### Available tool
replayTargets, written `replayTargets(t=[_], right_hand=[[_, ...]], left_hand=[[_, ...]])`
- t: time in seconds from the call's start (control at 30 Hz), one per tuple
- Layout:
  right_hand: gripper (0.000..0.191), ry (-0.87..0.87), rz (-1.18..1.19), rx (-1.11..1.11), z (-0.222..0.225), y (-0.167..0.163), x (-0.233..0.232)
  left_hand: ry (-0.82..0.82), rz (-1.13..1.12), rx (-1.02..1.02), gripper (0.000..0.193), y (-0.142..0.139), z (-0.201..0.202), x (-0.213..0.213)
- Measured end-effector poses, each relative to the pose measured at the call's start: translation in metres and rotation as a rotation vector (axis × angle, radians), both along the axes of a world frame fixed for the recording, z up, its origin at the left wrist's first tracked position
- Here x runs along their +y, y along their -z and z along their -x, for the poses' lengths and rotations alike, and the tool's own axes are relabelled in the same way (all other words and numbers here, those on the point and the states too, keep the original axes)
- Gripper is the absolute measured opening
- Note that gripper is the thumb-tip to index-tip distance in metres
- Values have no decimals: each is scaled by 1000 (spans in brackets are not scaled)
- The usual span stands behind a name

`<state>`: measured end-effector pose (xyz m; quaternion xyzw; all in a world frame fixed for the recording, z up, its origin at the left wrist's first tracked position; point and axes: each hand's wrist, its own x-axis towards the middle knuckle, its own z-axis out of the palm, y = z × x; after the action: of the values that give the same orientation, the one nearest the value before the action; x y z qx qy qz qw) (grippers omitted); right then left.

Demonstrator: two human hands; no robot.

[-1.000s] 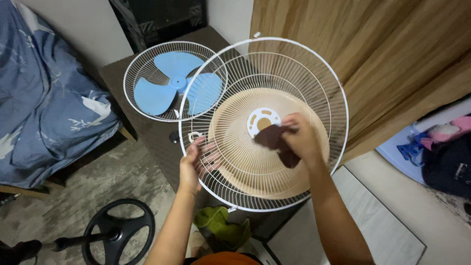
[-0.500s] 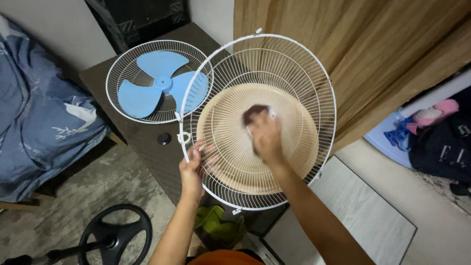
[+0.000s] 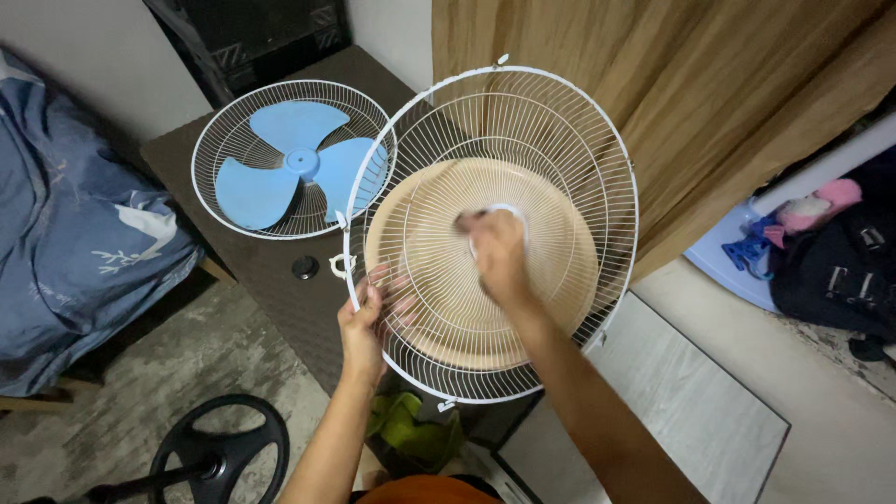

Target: The person unplugs the pedestal fan's power cord and sets the fan motor aside, then removes the front grille guard and wipes it with a cloth. They dip the cloth in a basin of water and continue wiping the grille guard on both sides.

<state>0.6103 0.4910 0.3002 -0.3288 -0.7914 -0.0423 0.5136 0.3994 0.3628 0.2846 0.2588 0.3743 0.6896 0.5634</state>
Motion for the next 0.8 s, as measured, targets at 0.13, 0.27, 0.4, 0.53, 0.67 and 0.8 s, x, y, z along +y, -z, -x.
replayTargets(t=[0.13,0.27,0.4,0.53,0.67,0.8], right_hand=[[16,441,-184,85,-13,-10,30],[42,-375,671,691,16,16,-5],[24,-90,68,-80,20,17,-27],[19,137,110,100,-11,-14,11],[24,220,377,206,-5,-9,7],[23,66,155,-95,28,30,-53]], left_hand=[[7,21,16,56,-1,-5,-7],[21,-7,-14,56,0,-3,-3],[31,13,27,58,1,0,-3],[24,8,-27,58,3,-3,-7],[18,48,-16,60,7,-3,-10],[26,11,13,63,10,4,-5]])
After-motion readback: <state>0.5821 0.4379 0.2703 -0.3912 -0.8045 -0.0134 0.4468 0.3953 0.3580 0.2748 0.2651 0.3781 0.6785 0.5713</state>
